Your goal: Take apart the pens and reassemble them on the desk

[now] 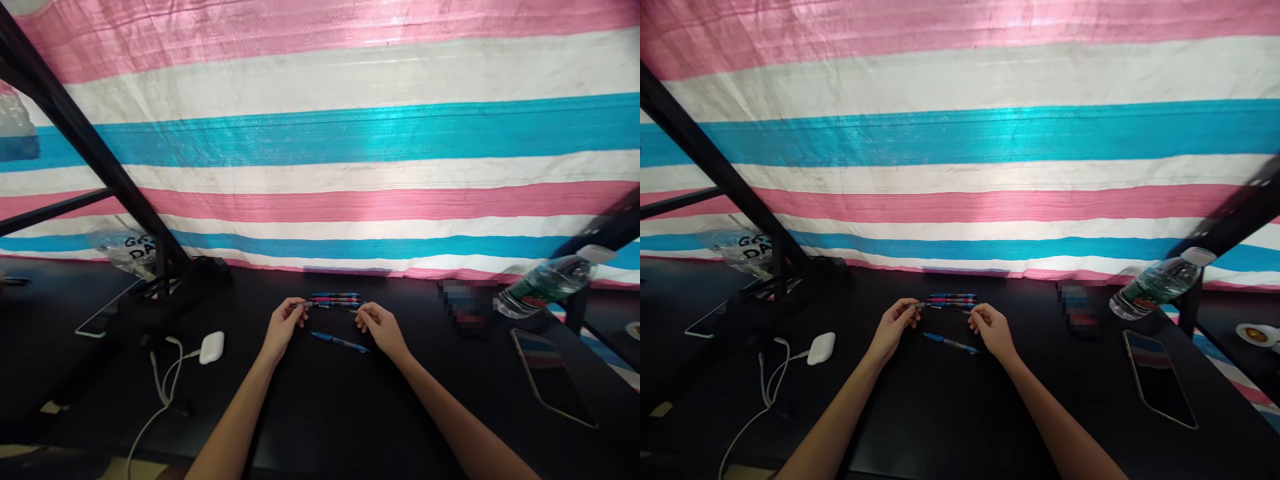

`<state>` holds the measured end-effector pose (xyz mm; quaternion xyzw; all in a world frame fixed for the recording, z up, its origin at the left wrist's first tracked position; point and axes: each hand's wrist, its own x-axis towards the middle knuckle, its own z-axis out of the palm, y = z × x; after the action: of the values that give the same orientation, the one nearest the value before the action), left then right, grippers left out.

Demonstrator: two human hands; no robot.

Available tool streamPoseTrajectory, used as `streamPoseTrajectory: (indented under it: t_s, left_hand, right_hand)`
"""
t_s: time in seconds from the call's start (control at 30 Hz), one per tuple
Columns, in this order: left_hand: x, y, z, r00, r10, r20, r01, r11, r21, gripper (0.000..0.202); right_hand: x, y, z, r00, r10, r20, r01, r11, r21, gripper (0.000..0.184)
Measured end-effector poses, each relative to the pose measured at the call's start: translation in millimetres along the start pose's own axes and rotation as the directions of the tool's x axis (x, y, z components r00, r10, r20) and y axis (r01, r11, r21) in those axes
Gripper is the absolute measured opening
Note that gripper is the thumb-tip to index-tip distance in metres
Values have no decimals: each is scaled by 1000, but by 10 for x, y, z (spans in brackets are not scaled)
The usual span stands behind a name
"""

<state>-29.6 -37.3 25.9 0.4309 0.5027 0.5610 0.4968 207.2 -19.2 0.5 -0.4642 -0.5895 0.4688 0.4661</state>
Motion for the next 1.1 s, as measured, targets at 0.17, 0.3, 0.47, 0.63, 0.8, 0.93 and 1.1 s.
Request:
streamPoseTrajectory:
  t_s: [0.17,0.3,0.47,0.63,0.8,0.93,1.1]
  left_hand:
    - [1,17,2,1000,-18,-6,18,1000,-8,28]
    - [-6,25,3,1000,-15,10,15,1000,9,27]
    - [-17,27,9,999,11,50,-15,998,69,26]
    - [-27,39,1,996,0,95,-16,986,164,26]
    - [-43,41,6,987,10,163,-45,976,213,24]
    - [-36,21,13,986,0,167,-29,985,170,24]
    - [2,21,-26,993,-23,113,38,991,-128,26]
  right_hand:
    - [3,-4,-1,1000,9,-6,-9,1000,2,42]
    - [1,8,-2,1000,4,2,-4,1000,9,40]
    - [3,20,-9,1000,1,3,-1,1000,21,39]
    - [10,32,-23,1000,15,-9,-15,1000,16,38]
    - [13,-4,-12,999,16,-42,-13,997,70,37]
    - [3,-13,12,1000,-29,1,28,988,151,39]
    - [-46,-20,30,987,-151,-59,150,988,-25,31]
